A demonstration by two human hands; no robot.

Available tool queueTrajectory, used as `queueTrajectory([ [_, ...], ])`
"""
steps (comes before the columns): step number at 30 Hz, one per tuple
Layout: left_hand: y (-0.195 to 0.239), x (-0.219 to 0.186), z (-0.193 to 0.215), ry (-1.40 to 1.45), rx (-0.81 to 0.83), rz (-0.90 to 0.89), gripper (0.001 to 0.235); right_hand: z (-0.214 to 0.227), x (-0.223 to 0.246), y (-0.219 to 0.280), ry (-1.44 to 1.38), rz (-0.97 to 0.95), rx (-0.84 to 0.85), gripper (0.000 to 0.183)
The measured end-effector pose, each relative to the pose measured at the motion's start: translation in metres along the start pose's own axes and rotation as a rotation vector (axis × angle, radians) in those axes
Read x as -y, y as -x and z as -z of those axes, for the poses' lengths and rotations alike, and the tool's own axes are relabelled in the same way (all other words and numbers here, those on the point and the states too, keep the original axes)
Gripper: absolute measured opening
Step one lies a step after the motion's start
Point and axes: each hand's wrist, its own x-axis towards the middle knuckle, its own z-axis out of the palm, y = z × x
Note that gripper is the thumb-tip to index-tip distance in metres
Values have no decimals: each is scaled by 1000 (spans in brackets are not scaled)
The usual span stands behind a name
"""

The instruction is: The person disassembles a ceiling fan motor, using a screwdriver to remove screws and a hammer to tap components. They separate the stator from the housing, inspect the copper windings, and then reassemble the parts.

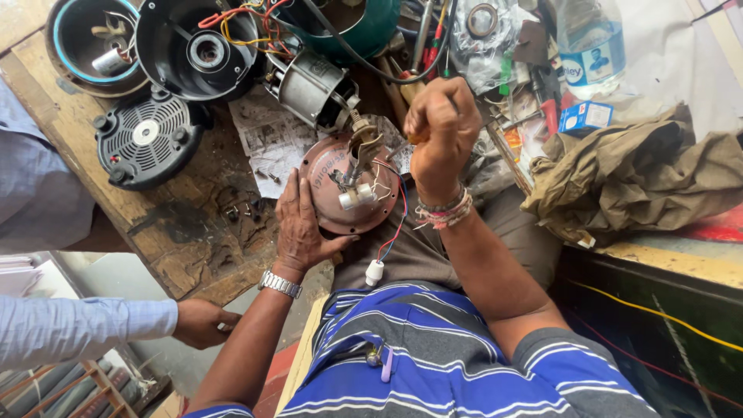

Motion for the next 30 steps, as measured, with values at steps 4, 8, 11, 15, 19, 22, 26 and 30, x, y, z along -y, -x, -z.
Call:
queueTrajectory([
  [4,14,0,3,-8,-30,-18,138,14,1,-23,-253,-95,500,30],
  [8,-3,0,3,12,-64,-33,139,28,-1,-44,-381,-222,696,26],
  [11,5,-3,4,-4,-41,-10,140,30,-1,-20,96,-40,352,31],
  [15,6,1,0,-23,-40,-16,143,9,0,10,-89,32,19,21],
  [19,8,3,0,-14,-40,-16,143,0,19,-8,-151,-212,326,30],
  [22,3,-3,-6,-10,-50,-34,142,14,53,-35,146,-389,668,42],
  [26,16,1,-5,-28,-43,-9,142,15,97,-52,1246,74,914,39],
  [30,9,10,-9,-36,-39,-31,144,8,129,-72,1613,200,1180,23],
])
